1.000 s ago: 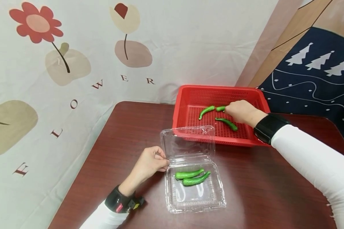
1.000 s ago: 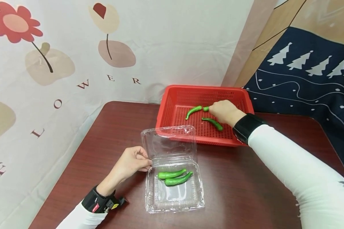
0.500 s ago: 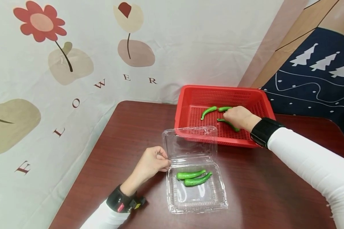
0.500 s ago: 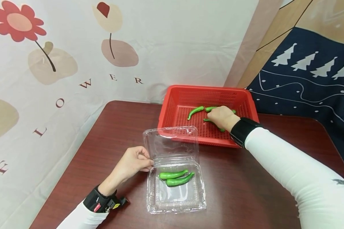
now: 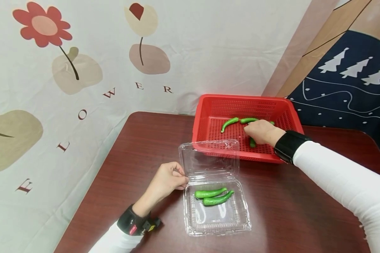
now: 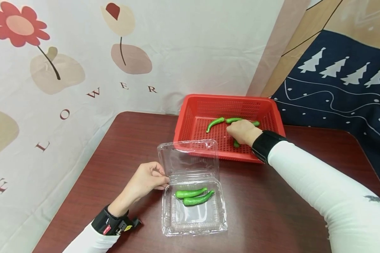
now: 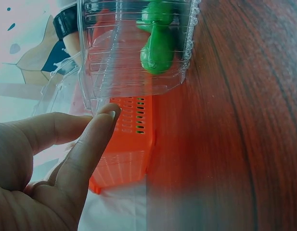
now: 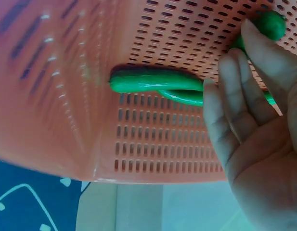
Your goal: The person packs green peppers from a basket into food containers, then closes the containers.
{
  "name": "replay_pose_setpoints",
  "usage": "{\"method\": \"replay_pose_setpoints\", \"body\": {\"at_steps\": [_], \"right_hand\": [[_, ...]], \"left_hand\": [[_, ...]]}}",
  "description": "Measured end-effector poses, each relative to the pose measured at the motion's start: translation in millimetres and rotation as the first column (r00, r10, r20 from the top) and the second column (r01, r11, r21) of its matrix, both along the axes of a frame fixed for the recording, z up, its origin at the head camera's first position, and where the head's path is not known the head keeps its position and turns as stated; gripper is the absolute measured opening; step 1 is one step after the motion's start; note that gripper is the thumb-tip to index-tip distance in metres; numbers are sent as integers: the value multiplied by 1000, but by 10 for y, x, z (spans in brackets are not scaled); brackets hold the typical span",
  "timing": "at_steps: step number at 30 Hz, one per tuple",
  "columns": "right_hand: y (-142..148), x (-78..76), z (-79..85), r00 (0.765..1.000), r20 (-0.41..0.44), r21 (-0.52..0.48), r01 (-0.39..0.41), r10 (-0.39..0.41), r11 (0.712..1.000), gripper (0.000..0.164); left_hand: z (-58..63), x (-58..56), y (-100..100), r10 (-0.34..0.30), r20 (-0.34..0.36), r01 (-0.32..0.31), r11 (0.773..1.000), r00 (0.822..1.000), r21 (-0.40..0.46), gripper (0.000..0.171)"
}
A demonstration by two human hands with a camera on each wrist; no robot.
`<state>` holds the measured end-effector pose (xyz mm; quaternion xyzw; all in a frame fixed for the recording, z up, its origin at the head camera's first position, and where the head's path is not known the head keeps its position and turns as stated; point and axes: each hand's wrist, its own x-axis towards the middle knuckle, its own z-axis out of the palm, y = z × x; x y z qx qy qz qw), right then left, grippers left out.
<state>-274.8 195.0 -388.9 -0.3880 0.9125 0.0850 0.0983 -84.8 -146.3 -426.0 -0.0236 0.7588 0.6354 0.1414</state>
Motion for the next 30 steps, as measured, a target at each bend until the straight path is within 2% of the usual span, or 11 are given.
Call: {"method": "replay_pose_setpoints", "body": {"at_steps": [8, 13, 22, 30], "right_hand": [[-78, -26, -5, 1000, -11, 5, 14, -14, 1000, 18], [-81, -53, 84, 999, -25, -35, 18, -19, 999, 18], [-27, -17, 440, 997, -2, -189, 70, -72, 979, 13], [36, 117, 783, 994, -70, -311, 61, -87, 949, 13]], "left_hand": [[-14, -13, -12, -10, 11, 10, 1000, 1000, 11, 18], [-24, -14, -13, -10, 11, 9, 1000, 1000, 8, 18], [3, -5, -12, -4, -1, 4, 1000, 1000, 0, 18], [5, 0, -3, 4, 1, -4, 1000, 1000, -4, 18]]}}
